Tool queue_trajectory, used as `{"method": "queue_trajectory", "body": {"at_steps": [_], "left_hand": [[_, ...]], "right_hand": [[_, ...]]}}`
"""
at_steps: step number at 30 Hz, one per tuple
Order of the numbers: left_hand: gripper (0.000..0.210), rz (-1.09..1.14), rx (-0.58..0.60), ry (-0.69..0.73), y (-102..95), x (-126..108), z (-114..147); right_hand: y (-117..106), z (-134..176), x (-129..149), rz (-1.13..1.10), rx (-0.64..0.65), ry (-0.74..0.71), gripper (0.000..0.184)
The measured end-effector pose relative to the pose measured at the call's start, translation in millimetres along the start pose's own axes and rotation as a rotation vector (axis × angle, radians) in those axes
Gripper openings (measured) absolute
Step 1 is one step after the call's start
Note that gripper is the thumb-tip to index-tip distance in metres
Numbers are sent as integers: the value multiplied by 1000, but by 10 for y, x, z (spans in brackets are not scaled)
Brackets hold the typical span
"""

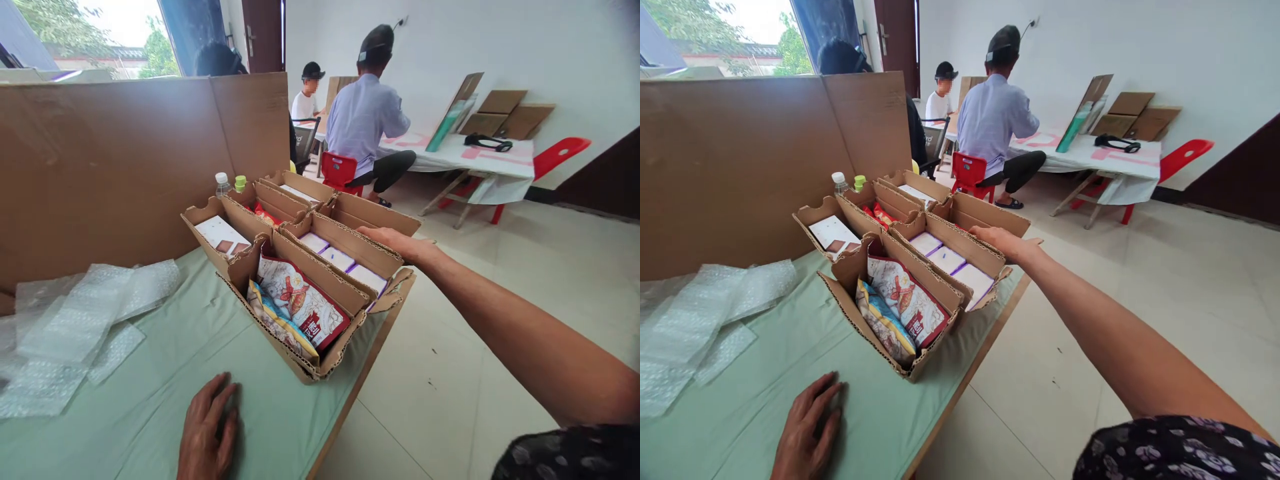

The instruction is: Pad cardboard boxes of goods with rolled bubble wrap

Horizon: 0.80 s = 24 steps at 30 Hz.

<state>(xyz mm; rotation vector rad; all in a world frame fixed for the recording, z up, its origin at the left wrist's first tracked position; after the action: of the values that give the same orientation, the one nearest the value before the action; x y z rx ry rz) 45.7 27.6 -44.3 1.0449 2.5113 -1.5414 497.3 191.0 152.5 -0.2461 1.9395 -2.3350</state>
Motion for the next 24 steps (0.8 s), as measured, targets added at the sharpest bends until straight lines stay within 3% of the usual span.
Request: {"method": "queue_trajectory", "body": {"at_steps": [5, 8, 14, 24], "left_hand": [[30, 2, -15, -8, -16, -67, -7], [30, 4, -14, -4, -19, -62, -10], [29, -41, -14, 29, -23, -71, -21], [28, -36, -34, 47, -13, -64, -26]], "right_hand": [[-43, -31, -53, 203, 120, 240, 31], [-74, -28, -90, 234, 175, 300, 23], [-39, 85, -4, 189, 225, 211, 20], [50, 197, -69, 45, 81, 55, 22]]}}
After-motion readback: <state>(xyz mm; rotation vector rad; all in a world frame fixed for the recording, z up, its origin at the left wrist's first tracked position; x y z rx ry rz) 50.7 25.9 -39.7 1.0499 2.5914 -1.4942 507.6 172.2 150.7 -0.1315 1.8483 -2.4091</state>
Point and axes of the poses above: each hand's wrist, its own z-axis away from the middle knuckle, its own y-axis out of the palm, x = y × z, the point moved 3 cm from there along -z, towards the middle knuckle, and after that the axes turned 5 degrees about -y, right-handed, at the moved point
